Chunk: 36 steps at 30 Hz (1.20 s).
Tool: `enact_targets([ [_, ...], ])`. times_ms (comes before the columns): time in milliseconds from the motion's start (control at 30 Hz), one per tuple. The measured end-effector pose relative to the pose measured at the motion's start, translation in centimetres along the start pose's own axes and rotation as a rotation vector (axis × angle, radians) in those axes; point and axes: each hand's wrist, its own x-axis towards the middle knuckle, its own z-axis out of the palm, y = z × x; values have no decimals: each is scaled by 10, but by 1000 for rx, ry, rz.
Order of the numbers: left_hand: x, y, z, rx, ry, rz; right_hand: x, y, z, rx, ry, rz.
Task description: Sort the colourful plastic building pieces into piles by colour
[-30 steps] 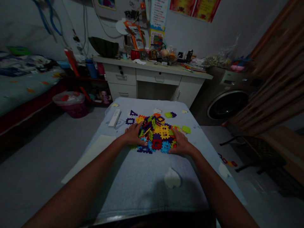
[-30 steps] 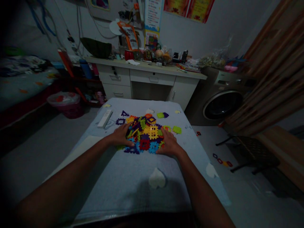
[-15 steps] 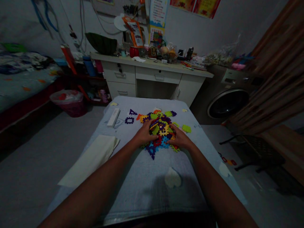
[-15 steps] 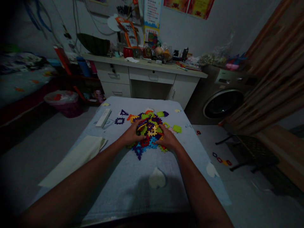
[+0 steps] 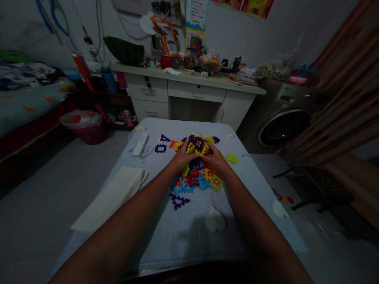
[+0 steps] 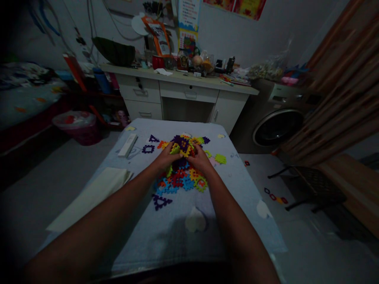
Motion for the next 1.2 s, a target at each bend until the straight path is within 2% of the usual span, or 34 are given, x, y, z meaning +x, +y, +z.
enact_targets([
  [133,2,10,-19,-11,-61,36,7,-23,1,-101,-115,-19],
  [233,-7,18,-42,80,-182,4,3,-32,-12,-201,-197,-53],
  [367,-37,31,-69,553,-253,-2,-16,-26,-37,-493,-172,-96],
  [467,-67,35,-76,829,-297,-78,-35,-12,-47,-745,-201,-55],
  [567,-91,30,-69,986,-395,-166,-49,5,-41,-858,-270,-11],
  [633,-100,25,-59,1078,-383,-200,-52,14,-32,-885,-261,-18],
  [800,-96,19,-35,1070,-298,-45,-44,21,-15,-837,-209,-117],
  [1000,-80,8,-21,940,-266,218,-38,22,-18,-667,-113,-141],
  [1200,-72,4,-14,845,-281,260,-34,21,-29,-368,39,-51],
])
